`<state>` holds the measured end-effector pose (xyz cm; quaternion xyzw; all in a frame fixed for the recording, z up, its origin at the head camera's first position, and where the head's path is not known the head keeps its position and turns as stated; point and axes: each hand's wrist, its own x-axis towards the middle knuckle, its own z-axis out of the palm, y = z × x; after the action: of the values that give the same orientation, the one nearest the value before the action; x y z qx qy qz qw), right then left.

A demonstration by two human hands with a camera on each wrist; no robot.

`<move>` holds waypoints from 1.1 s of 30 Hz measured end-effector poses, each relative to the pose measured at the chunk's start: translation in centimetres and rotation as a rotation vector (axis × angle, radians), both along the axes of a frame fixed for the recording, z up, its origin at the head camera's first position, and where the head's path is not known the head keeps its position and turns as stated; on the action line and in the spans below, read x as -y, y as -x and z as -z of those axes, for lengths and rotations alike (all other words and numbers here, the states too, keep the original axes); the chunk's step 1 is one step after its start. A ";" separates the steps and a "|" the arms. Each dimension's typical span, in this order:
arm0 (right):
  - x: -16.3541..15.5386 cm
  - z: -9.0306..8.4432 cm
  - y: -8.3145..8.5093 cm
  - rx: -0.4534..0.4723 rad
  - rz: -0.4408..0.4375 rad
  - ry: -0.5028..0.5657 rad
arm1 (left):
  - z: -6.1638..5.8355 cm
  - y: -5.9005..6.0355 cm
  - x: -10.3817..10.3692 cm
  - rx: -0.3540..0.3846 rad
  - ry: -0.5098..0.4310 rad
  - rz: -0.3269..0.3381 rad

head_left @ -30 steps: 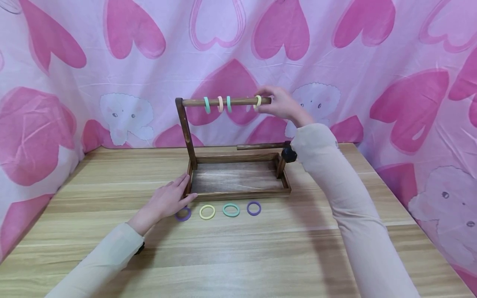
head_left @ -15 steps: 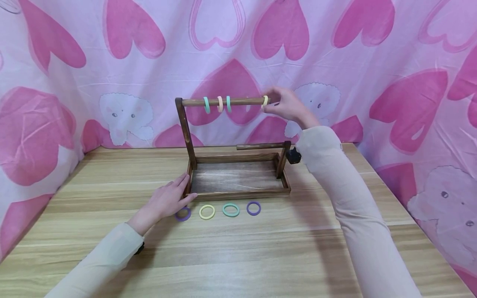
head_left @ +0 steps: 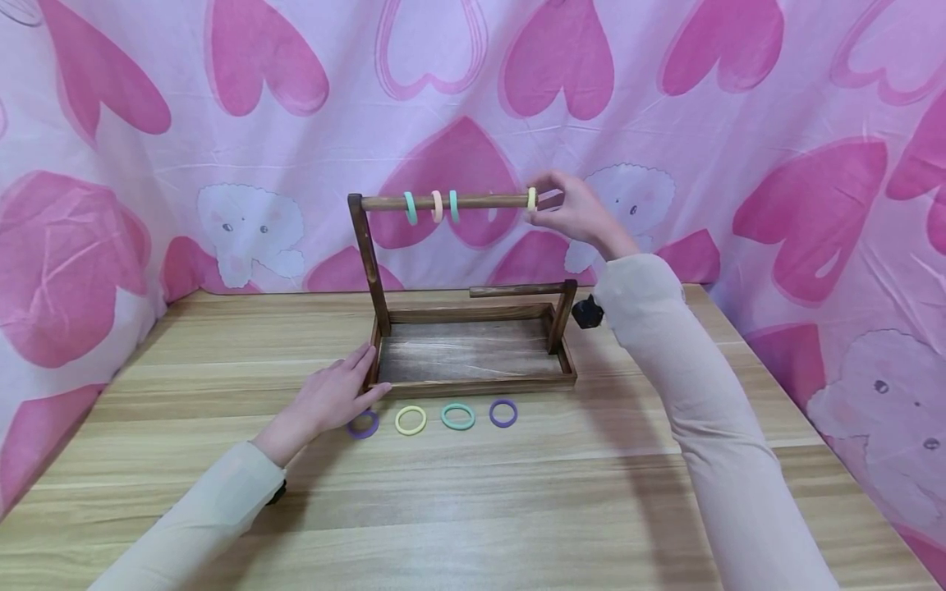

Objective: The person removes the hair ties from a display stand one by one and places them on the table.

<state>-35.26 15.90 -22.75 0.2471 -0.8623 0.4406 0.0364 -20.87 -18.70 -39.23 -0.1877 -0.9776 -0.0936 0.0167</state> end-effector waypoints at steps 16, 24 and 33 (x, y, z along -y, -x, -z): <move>-1.8 0.8 0.5 -0.043 0.055 0.006 | 0.1 0.1 0.1 -0.007 -0.004 0.009; -2.5 0.9 0.1 -0.079 0.104 -0.015 | 0.0 0.0 0.0 -0.005 -0.005 0.005; -3.0 1.1 -0.4 -0.112 0.121 -0.016 | 0.0 0.0 -0.1 -0.002 -0.007 0.001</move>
<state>-34.90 18.89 -23.88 0.2191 -0.8757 0.4161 0.1092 -20.84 -18.64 -39.25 -0.1885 -0.9771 -0.0968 0.0185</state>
